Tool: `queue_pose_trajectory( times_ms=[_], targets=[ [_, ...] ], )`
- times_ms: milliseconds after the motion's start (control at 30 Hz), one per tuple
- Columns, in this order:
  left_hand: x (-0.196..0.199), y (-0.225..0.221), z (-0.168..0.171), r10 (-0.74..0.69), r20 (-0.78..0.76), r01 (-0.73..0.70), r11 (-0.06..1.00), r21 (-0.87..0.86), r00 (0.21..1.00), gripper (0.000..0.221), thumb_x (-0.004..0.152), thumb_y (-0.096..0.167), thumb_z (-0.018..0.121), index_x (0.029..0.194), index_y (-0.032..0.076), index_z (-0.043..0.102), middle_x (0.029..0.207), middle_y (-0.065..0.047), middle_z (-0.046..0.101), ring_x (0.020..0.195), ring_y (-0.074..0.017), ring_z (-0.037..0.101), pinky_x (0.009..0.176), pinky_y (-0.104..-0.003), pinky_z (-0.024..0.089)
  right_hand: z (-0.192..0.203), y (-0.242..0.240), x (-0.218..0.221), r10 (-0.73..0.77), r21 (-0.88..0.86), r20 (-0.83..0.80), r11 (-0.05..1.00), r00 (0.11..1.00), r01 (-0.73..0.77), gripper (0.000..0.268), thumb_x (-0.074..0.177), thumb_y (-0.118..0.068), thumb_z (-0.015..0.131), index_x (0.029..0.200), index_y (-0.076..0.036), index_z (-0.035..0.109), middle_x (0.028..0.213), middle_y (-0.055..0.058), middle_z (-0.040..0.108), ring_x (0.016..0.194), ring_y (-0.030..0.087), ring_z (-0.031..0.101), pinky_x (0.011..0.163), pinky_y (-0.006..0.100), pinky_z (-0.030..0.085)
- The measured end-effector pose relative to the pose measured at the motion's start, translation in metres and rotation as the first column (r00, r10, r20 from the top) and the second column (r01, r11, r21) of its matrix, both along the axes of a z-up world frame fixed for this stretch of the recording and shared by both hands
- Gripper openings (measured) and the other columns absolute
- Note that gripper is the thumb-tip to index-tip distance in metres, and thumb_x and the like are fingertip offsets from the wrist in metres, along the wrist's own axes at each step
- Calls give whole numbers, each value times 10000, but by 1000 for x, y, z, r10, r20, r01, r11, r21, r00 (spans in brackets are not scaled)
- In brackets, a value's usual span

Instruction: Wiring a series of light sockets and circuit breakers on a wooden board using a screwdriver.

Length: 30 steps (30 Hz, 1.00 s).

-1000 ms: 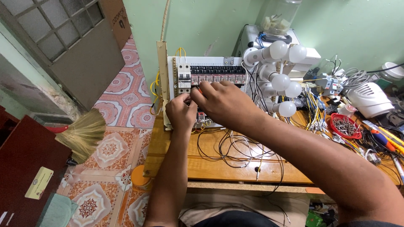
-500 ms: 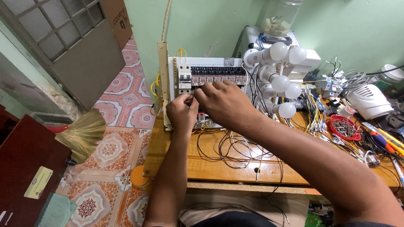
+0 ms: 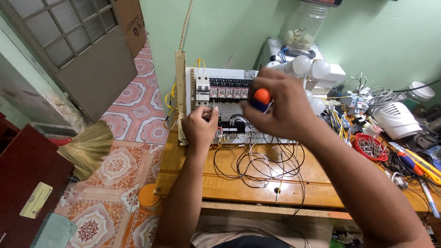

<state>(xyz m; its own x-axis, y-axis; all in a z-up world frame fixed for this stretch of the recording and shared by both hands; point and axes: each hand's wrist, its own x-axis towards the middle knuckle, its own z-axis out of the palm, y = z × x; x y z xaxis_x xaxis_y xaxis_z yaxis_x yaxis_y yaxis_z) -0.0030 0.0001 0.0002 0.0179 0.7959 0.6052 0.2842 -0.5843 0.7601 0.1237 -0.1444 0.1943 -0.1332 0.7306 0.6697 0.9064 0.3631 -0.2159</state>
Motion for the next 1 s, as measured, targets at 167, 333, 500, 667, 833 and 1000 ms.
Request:
queue_pose_trajectory(
  times_ms=[167, 333, 500, 667, 833, 1000],
  targets=[
    [-4, -3, -1, -30, 33, 28, 998, 54, 999, 106, 858, 238, 758, 791, 161, 729, 537, 2, 658, 532, -261, 682, 569, -353, 528, -4, -2, 5, -98, -324, 222, 931, 970, 168, 138, 864, -106, 685, 996, -65, 681, 857, 174, 689, 753, 417, 716, 681, 491, 588],
    [-5, -1, -5, -36, 30, 32, 993, 112, 999, 115, 918, 229, 721, 829, 164, 757, 550, 12, 682, 521, -222, 687, 563, -336, 509, -60, -2, 36, -65, -601, 571, 647, 819, 470, 221, 890, -302, 711, 945, -106, 796, 791, 137, 757, 707, 334, 771, 624, 432, 630],
    [-9, 0, 1, -142, 53, 134, 981, 141, 988, 98, 895, 205, 734, 823, 158, 780, 521, -14, 661, 499, -255, 674, 520, -329, 488, -81, -18, 65, -23, -554, 737, 550, 675, 624, 177, 886, -280, 713, 837, -127, 790, 738, 101, 751, 676, 266, 766, 585, 361, 620],
    [-10, -3, 1, -186, 93, 178, 980, 84, 978, 197, 954, 248, 696, 810, 157, 795, 504, -11, 643, 467, -210, 651, 517, -305, 497, -22, -42, 47, -120, -693, 530, 510, 840, 510, 300, 838, -416, 756, 859, -118, 768, 763, 141, 773, 772, 378, 765, 713, 483, 621],
    [-9, 3, -6, -195, -2, 194, 974, 120, 981, 214, 954, 263, 700, 789, 160, 791, 516, -19, 653, 484, -262, 650, 540, -341, 503, 10, -51, 56, -260, -653, 500, 514, 826, 556, 259, 914, -341, 721, 897, -90, 781, 811, 149, 799, 808, 338, 790, 818, 421, 644],
    [1, 12, -25, -88, -421, 168, 973, 157, 903, 332, 994, 470, 595, 1049, 218, 803, 1033, 37, 786, 886, -289, 653, 731, -476, 360, -15, -41, 118, -452, -332, 439, 721, 776, 608, 309, 910, -414, 755, 813, -142, 646, 741, 103, 713, 662, 332, 652, 602, 438, 475]
  ],
)
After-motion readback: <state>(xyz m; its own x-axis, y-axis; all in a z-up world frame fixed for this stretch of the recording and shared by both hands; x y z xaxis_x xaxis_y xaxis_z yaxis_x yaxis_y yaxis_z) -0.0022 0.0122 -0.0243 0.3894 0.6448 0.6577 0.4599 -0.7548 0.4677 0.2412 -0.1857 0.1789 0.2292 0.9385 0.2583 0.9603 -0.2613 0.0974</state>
